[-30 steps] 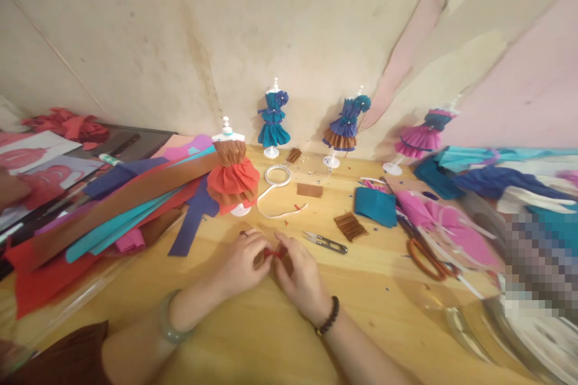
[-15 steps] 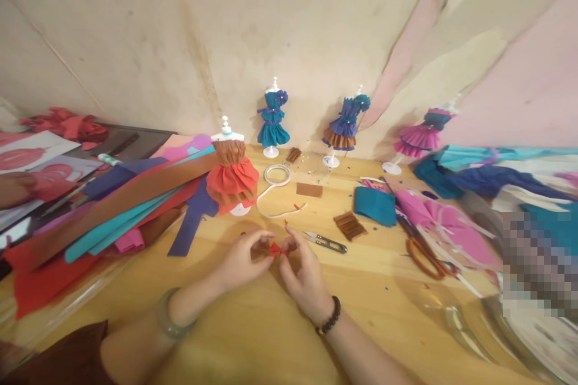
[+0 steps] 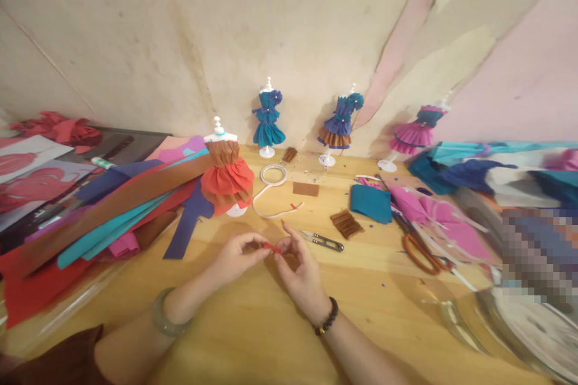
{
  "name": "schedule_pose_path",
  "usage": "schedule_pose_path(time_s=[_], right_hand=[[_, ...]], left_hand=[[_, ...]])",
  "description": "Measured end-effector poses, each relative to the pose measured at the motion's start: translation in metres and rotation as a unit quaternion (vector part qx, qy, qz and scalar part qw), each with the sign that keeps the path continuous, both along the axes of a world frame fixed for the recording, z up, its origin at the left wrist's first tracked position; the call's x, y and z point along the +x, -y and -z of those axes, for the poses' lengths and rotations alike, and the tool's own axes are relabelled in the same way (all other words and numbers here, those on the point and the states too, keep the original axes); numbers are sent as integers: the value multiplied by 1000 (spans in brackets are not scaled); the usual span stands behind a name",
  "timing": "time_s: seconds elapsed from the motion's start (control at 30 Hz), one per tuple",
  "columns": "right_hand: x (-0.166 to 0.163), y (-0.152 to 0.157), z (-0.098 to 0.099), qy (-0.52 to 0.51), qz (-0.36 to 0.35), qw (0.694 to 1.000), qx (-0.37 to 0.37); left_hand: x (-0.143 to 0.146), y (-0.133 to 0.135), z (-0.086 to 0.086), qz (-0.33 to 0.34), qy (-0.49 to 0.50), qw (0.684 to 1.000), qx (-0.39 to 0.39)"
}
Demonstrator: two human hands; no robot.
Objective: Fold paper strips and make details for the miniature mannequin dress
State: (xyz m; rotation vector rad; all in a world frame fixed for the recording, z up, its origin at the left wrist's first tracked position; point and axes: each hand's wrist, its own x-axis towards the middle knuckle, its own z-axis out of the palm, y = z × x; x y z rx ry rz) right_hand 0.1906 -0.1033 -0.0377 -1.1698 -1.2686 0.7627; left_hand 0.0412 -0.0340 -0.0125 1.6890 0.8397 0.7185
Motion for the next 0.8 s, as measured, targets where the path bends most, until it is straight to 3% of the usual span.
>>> schedule_pose_path(time_s=[0.47,0.67,0.8], right_hand=[[-4,-2,-1,-105,-13,994,-37],[-6,1,-6,-65,-30,997,-10],[11,-2,-10,80,33,996,22]], left_hand=[[3,-1,0,-1,58,988,-146],[-2,-3,-1,-9,120,976,-180],[-4,-5,3,9,220,941,-256]])
